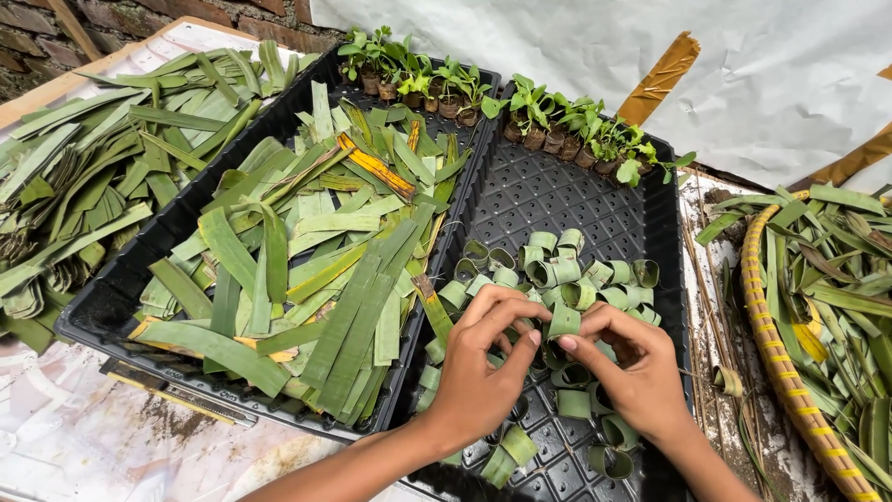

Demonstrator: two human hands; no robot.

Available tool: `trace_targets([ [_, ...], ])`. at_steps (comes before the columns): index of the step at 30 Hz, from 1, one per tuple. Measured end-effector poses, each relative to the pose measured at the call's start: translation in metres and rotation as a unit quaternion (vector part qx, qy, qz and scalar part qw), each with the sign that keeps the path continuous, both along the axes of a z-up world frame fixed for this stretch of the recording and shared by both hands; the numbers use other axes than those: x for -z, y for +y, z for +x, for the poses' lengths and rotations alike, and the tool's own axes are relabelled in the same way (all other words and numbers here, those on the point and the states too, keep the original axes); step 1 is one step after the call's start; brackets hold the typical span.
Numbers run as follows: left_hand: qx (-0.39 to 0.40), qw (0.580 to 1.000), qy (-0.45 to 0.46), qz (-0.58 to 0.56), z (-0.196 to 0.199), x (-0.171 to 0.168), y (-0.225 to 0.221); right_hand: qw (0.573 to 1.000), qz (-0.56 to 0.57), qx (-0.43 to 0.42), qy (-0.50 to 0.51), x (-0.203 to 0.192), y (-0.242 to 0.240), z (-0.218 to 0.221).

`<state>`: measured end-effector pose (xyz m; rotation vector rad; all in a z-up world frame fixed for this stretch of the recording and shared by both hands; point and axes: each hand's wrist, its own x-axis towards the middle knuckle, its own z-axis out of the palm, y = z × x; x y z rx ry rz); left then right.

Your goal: Rolling and pinning long leaves to create small cylindrical pots for seedlings

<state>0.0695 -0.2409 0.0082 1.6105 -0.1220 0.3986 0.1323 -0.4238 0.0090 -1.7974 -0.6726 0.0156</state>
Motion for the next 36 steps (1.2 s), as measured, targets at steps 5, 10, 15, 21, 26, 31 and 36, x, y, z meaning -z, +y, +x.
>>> trace_targets([
  [5, 0.044, 0.997, -0.071, -0.001, -0.003, 0.001, -0.002, 1.0, 0.019, 0.007, 0.02, -0.001, -0.006, -0.001],
  [10, 0.036, 0.999, -0.031, -0.014, -0.002, 0.005, -0.002, 0.997, -0.023, -0.021, 0.064, -0.019, -0.009, -0.001],
  [15, -0.005, 0.999, 0.034, -0.018, 0.003, 0.012, -0.002, 0.93, -0.364, 0.028, -0.044, -0.053, -0.015, 0.002],
  [21, -0.022, 0.99, 0.128, -0.059, 0.005, 0.014, -0.003, 0.792, -0.557, 0.035, -0.247, -0.012, -0.034, 0.023],
  [26, -0.017, 0.988, 0.141, -0.06, 0.005, 0.008, 0.0, 0.74, -0.593, 0.032, -0.316, 0.013, -0.031, 0.027],
  [31, -0.006, 0.983, 0.175, -0.06, 0.006, 0.002, 0.003, 0.749, -0.578, 0.053, -0.319, 0.0, -0.028, 0.026],
  [36, -0.036, 0.995, 0.091, -0.037, 0.011, 0.011, 0.003, 0.891, -0.423, 0.029, -0.163, -0.035, -0.023, 0.007],
])
